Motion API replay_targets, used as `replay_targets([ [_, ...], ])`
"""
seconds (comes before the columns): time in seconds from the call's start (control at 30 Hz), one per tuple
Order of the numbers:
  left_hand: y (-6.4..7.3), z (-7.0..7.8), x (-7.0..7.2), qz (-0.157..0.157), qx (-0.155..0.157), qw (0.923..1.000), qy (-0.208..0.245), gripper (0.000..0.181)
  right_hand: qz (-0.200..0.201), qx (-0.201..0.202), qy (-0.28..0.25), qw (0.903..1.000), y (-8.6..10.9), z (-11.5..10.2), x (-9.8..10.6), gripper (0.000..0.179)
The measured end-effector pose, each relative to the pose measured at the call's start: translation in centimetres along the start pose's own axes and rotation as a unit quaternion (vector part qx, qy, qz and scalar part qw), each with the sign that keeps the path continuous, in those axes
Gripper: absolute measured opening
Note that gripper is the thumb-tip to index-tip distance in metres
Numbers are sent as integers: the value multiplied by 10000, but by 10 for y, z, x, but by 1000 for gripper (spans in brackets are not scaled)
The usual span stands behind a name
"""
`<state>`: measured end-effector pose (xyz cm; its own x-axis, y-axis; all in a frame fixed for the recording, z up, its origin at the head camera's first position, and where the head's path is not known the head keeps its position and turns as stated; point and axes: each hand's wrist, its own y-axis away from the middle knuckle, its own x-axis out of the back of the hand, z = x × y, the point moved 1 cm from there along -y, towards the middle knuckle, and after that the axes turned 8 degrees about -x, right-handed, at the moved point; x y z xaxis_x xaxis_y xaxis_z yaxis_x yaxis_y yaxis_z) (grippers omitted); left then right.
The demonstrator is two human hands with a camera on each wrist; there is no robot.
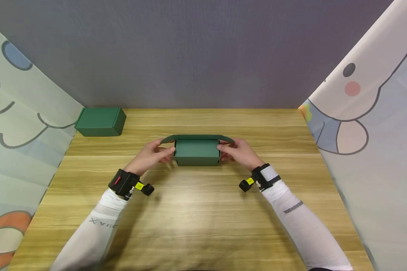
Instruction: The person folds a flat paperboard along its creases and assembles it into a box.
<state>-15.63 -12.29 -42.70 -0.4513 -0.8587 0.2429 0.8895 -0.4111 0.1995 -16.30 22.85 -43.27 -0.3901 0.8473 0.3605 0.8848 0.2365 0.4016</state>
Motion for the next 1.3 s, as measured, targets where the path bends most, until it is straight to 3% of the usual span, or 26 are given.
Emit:
replay_targets([
  [0.13, 1, 2, -1, 335, -171, 9958, -837, 97, 179, -24, 391, 9991, 2, -6, 3, 70],
  [0.3, 5, 13, -5, 1279, -686, 9751, -1676, 75, 832, 237, 1199, 9890, 8, -21, 5, 88],
  [0.47, 7, 23, -12, 1967, -1252, 9432, -2369, 62, 1467, 514, 2198, 9631, 17, -37, -1, 78],
  [0.6, 9, 29, -15, 2104, -1488, 9296, -2637, 56, 1860, 811, 2823, 9376, 24, -49, -9, 66],
  [0.73, 9, 33, -18, 2090, -1527, 9258, -2755, 54, 2113, 980, 3261, 9162, 29, -57, -15, 59],
  [0.87, 10, 35, -21, 2075, -1562, 9246, -2787, 53, 2196, 930, 3462, 9073, 30, -60, -17, 57],
  [1.07, 8, 39, -25, 2083, -1662, 9248, -2717, 53, 2269, 872, 3439, 9070, 32, -63, -19, 57],
  [1.3, 7, 41, -30, 2021, -1731, 9332, -2415, 55, 2180, 877, 3081, 9219, 32, -67, -23, 53],
])
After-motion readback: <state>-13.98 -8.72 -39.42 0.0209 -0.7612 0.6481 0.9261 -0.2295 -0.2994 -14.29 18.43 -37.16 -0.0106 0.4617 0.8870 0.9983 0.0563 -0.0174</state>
